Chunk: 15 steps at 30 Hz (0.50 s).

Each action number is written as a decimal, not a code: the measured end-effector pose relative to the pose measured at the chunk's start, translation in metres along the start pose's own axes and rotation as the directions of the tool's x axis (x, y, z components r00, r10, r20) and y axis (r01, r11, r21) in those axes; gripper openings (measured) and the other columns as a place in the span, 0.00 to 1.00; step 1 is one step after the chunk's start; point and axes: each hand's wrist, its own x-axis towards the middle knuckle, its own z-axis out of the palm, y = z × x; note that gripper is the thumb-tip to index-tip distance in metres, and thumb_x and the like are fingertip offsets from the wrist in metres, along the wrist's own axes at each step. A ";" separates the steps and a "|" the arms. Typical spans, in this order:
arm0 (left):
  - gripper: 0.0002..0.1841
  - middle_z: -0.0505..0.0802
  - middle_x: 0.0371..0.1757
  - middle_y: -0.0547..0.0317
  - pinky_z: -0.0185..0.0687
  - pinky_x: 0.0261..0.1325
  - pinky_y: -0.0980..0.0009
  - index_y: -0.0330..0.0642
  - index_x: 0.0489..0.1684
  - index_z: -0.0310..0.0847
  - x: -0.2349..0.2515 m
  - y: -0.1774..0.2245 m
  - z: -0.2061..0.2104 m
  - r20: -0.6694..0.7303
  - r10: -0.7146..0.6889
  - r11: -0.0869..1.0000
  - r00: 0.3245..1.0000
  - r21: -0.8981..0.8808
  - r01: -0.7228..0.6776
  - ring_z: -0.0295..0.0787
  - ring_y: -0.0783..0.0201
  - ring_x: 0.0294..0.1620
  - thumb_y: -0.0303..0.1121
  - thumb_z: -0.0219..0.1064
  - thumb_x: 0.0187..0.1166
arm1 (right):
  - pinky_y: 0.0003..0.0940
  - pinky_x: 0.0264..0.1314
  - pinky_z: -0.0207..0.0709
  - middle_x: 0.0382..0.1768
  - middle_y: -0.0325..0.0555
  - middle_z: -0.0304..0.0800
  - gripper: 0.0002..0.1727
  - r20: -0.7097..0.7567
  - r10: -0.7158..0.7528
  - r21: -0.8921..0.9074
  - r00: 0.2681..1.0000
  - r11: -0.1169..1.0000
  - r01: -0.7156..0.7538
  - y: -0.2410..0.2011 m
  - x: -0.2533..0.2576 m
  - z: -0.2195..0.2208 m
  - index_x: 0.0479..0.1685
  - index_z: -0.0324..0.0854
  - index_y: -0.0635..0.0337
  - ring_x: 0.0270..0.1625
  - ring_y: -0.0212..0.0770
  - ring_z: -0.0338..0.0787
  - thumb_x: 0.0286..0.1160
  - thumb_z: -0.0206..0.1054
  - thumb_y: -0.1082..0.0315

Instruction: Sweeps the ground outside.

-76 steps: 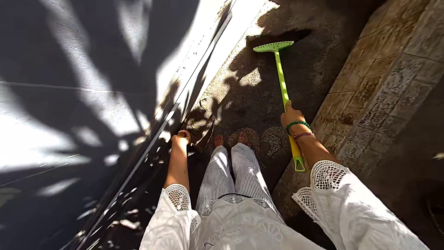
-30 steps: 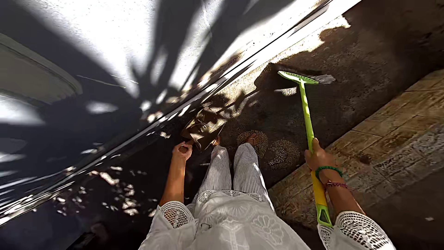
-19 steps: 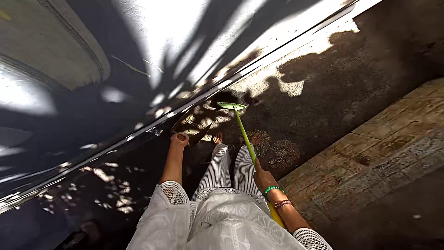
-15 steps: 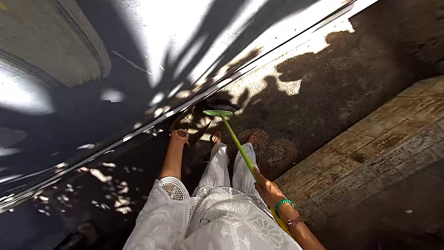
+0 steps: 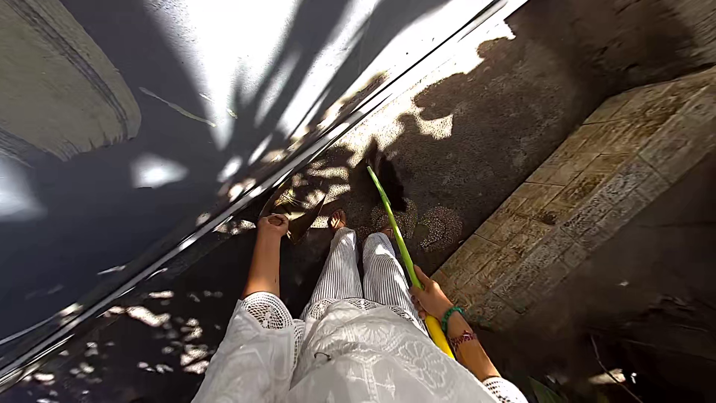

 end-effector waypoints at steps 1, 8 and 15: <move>0.10 0.73 0.25 0.60 0.73 0.21 0.78 0.49 0.37 0.63 0.000 -0.001 -0.001 0.005 0.000 1.000 1.000 -0.001 0.000 0.72 0.69 0.18 0.40 0.46 0.90 | 0.34 0.17 0.74 0.24 0.44 0.73 0.44 0.052 -0.005 -0.039 0.999 0.999 0.007 -0.004 0.006 0.017 0.99 0.33 0.44 0.14 0.37 0.74 0.88 0.55 0.71; 0.11 0.73 0.22 0.60 0.73 0.20 0.78 0.48 0.35 0.64 0.002 -0.002 -0.006 0.002 0.003 1.000 1.000 0.008 -0.003 0.72 0.69 0.16 0.41 0.46 0.89 | 0.44 0.42 0.84 0.54 0.55 0.89 0.45 0.175 -0.155 -0.219 0.972 0.957 0.192 0.011 -0.052 0.017 0.97 0.49 0.40 0.36 0.42 0.89 0.79 0.65 0.69; 0.14 0.74 0.23 0.60 0.73 0.19 0.78 0.48 0.35 0.64 0.011 0.002 -0.012 -0.003 0.012 1.000 1.000 -0.003 -0.012 0.72 0.69 0.16 0.44 0.44 0.90 | 0.41 0.15 0.76 0.29 0.53 0.82 0.44 -0.229 -0.146 -0.261 0.963 0.962 0.083 0.016 -0.082 -0.082 0.98 0.43 0.37 0.14 0.42 0.77 0.85 0.61 0.68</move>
